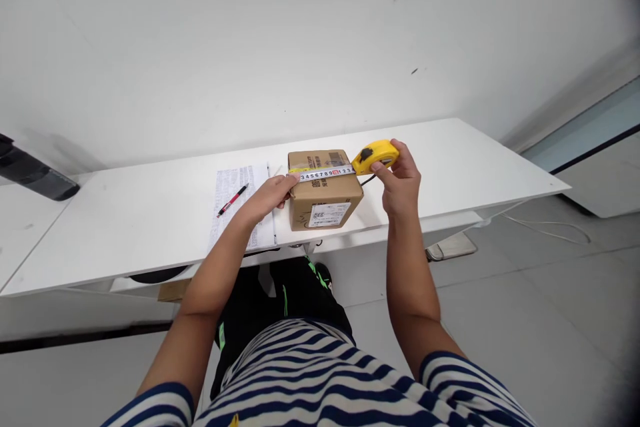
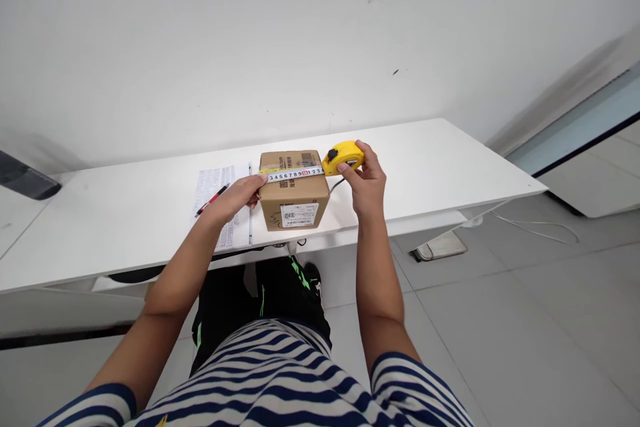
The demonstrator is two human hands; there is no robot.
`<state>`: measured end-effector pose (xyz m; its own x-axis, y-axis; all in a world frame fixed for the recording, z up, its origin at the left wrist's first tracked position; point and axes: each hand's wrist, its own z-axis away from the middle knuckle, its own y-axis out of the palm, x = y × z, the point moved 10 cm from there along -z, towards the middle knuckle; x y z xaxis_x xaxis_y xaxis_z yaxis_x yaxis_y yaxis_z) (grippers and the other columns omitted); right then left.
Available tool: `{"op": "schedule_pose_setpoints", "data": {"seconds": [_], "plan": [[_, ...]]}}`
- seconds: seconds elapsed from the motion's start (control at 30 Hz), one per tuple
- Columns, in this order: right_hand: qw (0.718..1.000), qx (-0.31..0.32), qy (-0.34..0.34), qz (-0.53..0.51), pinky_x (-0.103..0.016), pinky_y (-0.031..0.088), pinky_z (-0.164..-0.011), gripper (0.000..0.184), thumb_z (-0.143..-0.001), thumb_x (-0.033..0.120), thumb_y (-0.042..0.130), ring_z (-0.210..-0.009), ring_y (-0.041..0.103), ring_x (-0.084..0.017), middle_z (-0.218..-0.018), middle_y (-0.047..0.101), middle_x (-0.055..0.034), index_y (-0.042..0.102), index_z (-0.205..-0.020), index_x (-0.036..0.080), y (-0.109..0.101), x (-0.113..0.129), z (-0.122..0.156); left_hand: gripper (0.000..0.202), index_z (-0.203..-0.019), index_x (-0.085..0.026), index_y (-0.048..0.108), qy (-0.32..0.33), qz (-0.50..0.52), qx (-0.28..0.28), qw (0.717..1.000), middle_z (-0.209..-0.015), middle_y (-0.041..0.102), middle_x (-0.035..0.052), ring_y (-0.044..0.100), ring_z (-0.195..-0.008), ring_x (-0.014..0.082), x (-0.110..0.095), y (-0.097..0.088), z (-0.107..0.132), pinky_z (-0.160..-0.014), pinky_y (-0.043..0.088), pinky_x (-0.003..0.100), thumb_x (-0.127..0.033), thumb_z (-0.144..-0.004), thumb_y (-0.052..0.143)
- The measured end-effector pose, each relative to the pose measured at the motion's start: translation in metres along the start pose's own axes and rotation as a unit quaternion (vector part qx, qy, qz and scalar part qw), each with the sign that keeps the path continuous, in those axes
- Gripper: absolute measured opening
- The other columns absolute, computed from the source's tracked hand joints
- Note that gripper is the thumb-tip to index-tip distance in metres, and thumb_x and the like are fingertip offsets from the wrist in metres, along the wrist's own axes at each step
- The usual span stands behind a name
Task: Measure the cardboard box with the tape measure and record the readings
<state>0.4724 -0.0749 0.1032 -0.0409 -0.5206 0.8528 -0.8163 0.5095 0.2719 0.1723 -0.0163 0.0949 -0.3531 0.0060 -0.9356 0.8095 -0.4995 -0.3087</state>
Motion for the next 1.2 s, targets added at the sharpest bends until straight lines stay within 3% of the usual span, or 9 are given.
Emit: {"op": "schedule_pose_setpoints", "data": {"seconds": [0.13, 0.3, 0.43, 0.57, 0.67, 0.77, 0.9, 1.03, 1.2], "plan": [[1.000, -0.009, 0.009, 0.003, -0.046, 0.059, -0.095, 0.071, -0.057, 0.051, 0.093, -0.117, 0.063, -0.025, -0.124, 0.067, -0.0054, 0.070, -0.120, 0.029, 0.000, 0.000, 0.004, 0.055, -0.078, -0.022, 0.058, 0.008, -0.073, -0.036, 0.997, -0.076, 0.060, 0.0051, 0.052, -0.064, 0.0166, -0.006, -0.003, 0.004, -0.059, 0.036, 0.032, -0.077, -0.086, 0.057], [1.000, -0.005, -0.002, -0.006, -0.046, 0.058, -0.098, 0.072, -0.061, 0.053, 0.091, -0.113, 0.065, -0.023, -0.119, 0.068, -0.0043, 0.067, -0.125, 0.030, 0.002, 0.003, 0.010, 0.056, -0.070, -0.023, 0.057, 0.012, -0.121, -0.019, 0.992, -0.071, 0.061, 0.0079, 0.054, -0.061, 0.0196, -0.021, -0.007, 0.003, -0.059, 0.036, 0.034, -0.074, -0.090, 0.051], [1.000, -0.021, -0.008, -0.002, -0.046, 0.059, -0.096, 0.071, -0.059, 0.050, 0.092, -0.116, 0.065, -0.024, -0.123, 0.067, -0.0052, 0.067, -0.123, 0.029, 0.000, 0.003, 0.013, 0.057, -0.068, -0.022, 0.060, -0.014, -0.212, -0.068, 0.975, -0.078, 0.067, 0.0119, 0.064, -0.076, 0.0289, -0.031, -0.031, -0.009, -0.068, 0.044, 0.038, -0.077, -0.083, 0.056], [1.000, -0.022, -0.019, 0.005, -0.045, 0.058, -0.098, 0.068, -0.062, 0.048, 0.091, -0.115, 0.065, -0.022, -0.125, 0.067, -0.0043, 0.067, -0.123, 0.030, -0.003, 0.004, 0.015, 0.061, -0.110, -0.021, 0.069, -0.014, -0.214, -0.098, 0.972, -0.115, 0.074, 0.0180, 0.068, -0.108, 0.0403, -0.034, -0.049, -0.026, -0.091, 0.050, 0.048, -0.068, -0.071, 0.073], [1.000, -0.020, -0.020, 0.007, -0.044, 0.058, -0.099, 0.067, -0.064, 0.046, 0.090, -0.116, 0.065, -0.022, -0.129, 0.066, -0.0045, 0.068, -0.125, 0.030, -0.004, 0.004, 0.016, 0.074, -0.137, -0.022, 0.060, 0.015, -0.138, -0.032, 0.990, -0.144, 0.064, 0.0202, 0.061, -0.130, 0.0401, -0.022, -0.035, -0.037, -0.104, 0.050, 0.051, -0.066, -0.077, 0.069], [1.000, -0.017, -0.011, 0.020, -0.045, 0.058, -0.099, 0.070, -0.064, 0.049, 0.090, -0.117, 0.065, -0.023, -0.132, 0.066, -0.0052, 0.067, -0.127, 0.030, -0.003, 0.003, 0.015, 0.066, -0.141, -0.028, 0.056, 0.021, -0.063, 0.032, 0.997, -0.155, 0.056, 0.0157, 0.053, -0.144, 0.0347, -0.006, -0.014, -0.039, -0.109, 0.050, 0.051, -0.068, -0.088, 0.054], [1.000, -0.014, -0.002, 0.021, -0.046, 0.057, -0.100, 0.070, -0.064, 0.050, 0.090, -0.117, 0.065, -0.023, -0.131, 0.067, -0.0054, 0.067, -0.127, 0.030, 0.001, 0.003, 0.013, 0.066, -0.144, -0.029, 0.050, 0.009, -0.022, 0.001, 1.000, -0.157, 0.054, 0.0146, 0.050, -0.147, 0.0334, 0.001, -0.010, -0.035, -0.114, 0.047, 0.054, -0.066, -0.090, 0.053], [1.000, -0.019, -0.004, 0.014, -0.046, 0.058, -0.098, 0.068, -0.065, 0.045, 0.090, -0.116, 0.065, -0.022, -0.130, 0.066, -0.0052, 0.068, -0.126, 0.029, -0.001, 0.003, 0.013, 0.065, -0.139, -0.026, 0.057, 0.031, -0.053, -0.022, 0.998, -0.153, 0.059, 0.0159, 0.054, -0.143, 0.0369, -0.014, -0.018, -0.030, -0.116, 0.044, 0.056, -0.065, -0.088, 0.059], [0.998, -0.018, -0.031, 0.047, -0.046, 0.057, -0.101, 0.063, -0.068, 0.041, 0.088, -0.117, 0.064, -0.021, -0.137, 0.063, -0.0058, 0.067, -0.127, 0.030, -0.004, 0.006, 0.015, 0.052, -0.121, -0.024, 0.072, 0.066, -0.080, 0.046, 0.994, -0.137, 0.071, 0.0126, 0.064, -0.131, 0.0318, -0.029, -0.018, -0.025, -0.116, 0.044, 0.049, -0.063, -0.091, 0.056]]}}
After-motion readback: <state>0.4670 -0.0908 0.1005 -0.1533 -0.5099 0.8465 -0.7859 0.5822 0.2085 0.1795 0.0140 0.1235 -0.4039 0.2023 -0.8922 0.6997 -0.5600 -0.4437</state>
